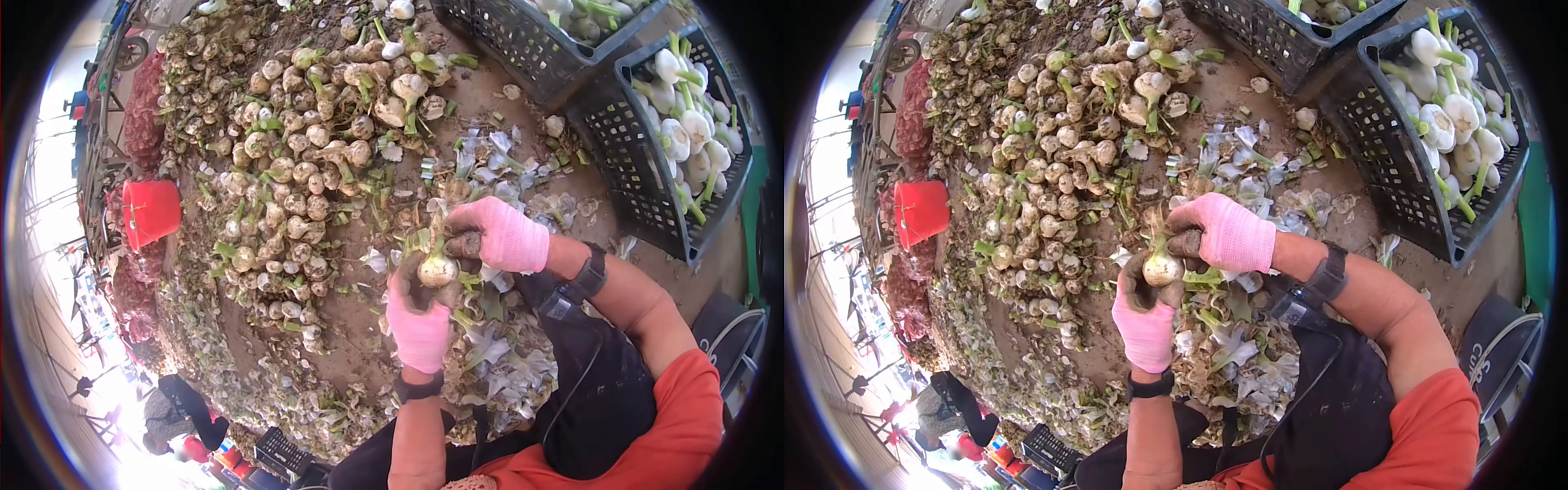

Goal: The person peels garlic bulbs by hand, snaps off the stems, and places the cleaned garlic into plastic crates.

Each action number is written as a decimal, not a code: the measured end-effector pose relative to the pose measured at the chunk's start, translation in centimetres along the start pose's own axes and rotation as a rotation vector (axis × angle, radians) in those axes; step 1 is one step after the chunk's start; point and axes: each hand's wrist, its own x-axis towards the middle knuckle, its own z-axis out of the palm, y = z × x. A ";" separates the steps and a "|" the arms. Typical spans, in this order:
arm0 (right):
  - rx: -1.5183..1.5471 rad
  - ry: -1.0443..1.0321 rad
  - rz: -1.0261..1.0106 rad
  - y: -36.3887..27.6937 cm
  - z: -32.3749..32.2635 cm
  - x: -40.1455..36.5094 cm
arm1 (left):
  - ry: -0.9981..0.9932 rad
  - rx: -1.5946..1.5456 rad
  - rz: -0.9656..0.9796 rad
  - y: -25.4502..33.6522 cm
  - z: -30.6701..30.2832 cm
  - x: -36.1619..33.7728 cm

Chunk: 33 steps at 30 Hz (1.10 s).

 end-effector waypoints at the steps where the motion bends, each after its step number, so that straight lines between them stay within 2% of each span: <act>1: 0.011 0.011 -0.032 0.0 0.0 -0.1 | 0.001 0.001 0.000 0.1 -0.4 0.0; 3: 0.022 0.022 -0.066 -0.3 -0.1 -0.2 | -0.130 -0.203 -0.126 0.0 -1.1 0.0; 4: 0.137 -0.022 -0.001 -0.8 -0.2 -0.2 | -0.116 -0.316 -0.208 0.4 -0.6 -0.1; 5: 0.251 -0.066 0.064 -1.0 -0.2 -0.3 | -0.116 -0.315 -0.208 0.4 -0.7 -0.2; 7: 0.267 -0.091 0.037 -0.7 0.0 -0.4 | -0.188 -0.951 -0.371 0.5 -0.8 -0.4; 9: 0.281 -0.116 0.010 -0.3 0.3 -0.4 | -0.181 -0.930 -0.403 -0.2 -1.1 -0.3; 12: 0.324 -0.043 0.065 0.0 0.5 -0.4 | -0.161 -0.921 -0.415 0.5 -0.7 -0.4; 14: 0.272 -0.055 0.046 -0.1 0.4 -0.5 | 0.052 -0.484 -0.256 0.8 0.5 -0.3; 18: 0.198 -0.008 -0.044 0.2 1.1 -0.3 | -0.014 -0.528 -0.186 -0.1 -0.2 0.0; 20: 0.177 -0.006 0.093 -1.2 0.2 -0.4 | -0.032 -0.551 -0.222 0.4 0.1 -0.5; 21: 0.179 -0.006 0.093 -0.9 0.3 -0.3 | -0.050 -0.576 -0.258 0.6 0.2 -0.8; 24: -0.086 0.302 -0.097 1.4 1.1 1.0 | -0.124 -0.671 -0.278 0.3 0.0 -1.2; 27: -0.336 0.340 -0.045 3.3 0.0 2.3 | -0.130 -0.600 -0.314 0.7 0.0 -1.8; 28: -0.333 0.336 -0.049 3.1 0.1 2.0 | -0.112 -0.645 -0.313 0.5 -0.1 -1.9; 30: -0.229 0.236 -0.300 2.0 -0.2 0.9 | -0.082 -0.648 -0.308 1.3 0.2 -1.9; 31: -0.231 0.234 -0.301 1.0 -0.6 0.4 | -0.081 -0.650 -0.308 1.4 0.3 -1.7; 33: 0.052 -0.096 -0.202 -1.0 -1.3 -0.5 | -0.019 -0.411 -0.289 1.4 0.4 -1.5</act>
